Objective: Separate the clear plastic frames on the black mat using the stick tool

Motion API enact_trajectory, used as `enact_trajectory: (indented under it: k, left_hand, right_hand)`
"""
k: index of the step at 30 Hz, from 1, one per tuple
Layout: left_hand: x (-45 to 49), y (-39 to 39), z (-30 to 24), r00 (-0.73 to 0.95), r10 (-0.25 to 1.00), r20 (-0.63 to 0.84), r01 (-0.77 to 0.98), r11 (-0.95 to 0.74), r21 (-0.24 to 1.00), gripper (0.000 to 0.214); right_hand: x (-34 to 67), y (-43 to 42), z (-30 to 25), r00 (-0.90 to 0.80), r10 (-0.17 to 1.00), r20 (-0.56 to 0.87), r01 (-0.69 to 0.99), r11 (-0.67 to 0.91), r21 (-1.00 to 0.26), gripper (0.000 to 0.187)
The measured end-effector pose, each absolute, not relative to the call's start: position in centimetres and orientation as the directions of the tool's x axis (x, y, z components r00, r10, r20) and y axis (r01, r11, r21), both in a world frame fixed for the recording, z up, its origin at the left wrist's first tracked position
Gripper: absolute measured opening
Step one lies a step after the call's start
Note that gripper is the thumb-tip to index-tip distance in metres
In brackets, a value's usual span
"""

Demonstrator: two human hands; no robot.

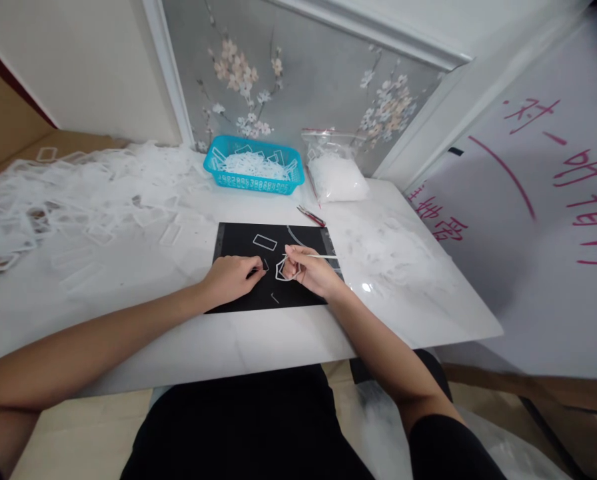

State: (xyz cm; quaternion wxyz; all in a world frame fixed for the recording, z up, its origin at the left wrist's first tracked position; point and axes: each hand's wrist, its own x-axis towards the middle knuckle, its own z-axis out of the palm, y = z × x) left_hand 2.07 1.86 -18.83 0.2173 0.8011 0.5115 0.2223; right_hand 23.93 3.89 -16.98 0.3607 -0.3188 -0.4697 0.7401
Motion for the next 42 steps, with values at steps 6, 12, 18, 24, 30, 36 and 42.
enact_trajectory:
  k: [6,12,18,24,30,36,42]
  left_hand:
    - [2.1,1.9,-17.8,0.423,0.898,0.121,0.592,-0.375,0.713,0.040]
    - [2.5,0.9,-17.8,0.482,0.872,0.086,0.390,-0.301,0.870,0.035]
    - [2.1,1.2,-17.4,0.373,0.911,0.174,0.368,-0.317,0.874,0.036]
    - [1.3,3.4,-17.2,0.297,0.933,0.202,0.518,-0.335,0.787,0.036]
    - [1.8,7.8,-18.3,0.456,0.882,0.123,0.801,-0.466,0.377,0.038]
    - [2.8,8.7,-19.6,0.440,0.880,0.179,0.823,-0.475,0.310,0.029]
    - [2.5,6.5,-19.0,0.453,0.818,0.354,0.758,-0.562,0.330,0.031]
  right_hand:
    - [23.9,3.5,-16.7,-0.538,0.834,-0.121,-0.263,-0.302,-0.917,0.039]
    - [23.4,2.8,-16.7,-0.553,0.820,-0.146,-0.253,-0.332,-0.909,0.033]
    - [22.5,2.3,-16.4,-0.406,0.907,-0.112,-0.410,-0.290,-0.864,0.038]
    - [22.9,2.5,-15.4,-0.241,0.963,-0.123,-0.602,-0.248,-0.759,0.038]
    - [24.7,3.7,-15.2,-0.190,0.970,-0.149,-0.629,-0.237,-0.740,0.031]
    - [24.5,4.0,-15.9,-0.230,0.935,-0.269,-0.523,-0.352,-0.776,0.035]
    - [23.7,3.7,-16.7,-0.266,0.923,-0.280,-0.375,-0.366,-0.851,0.037]
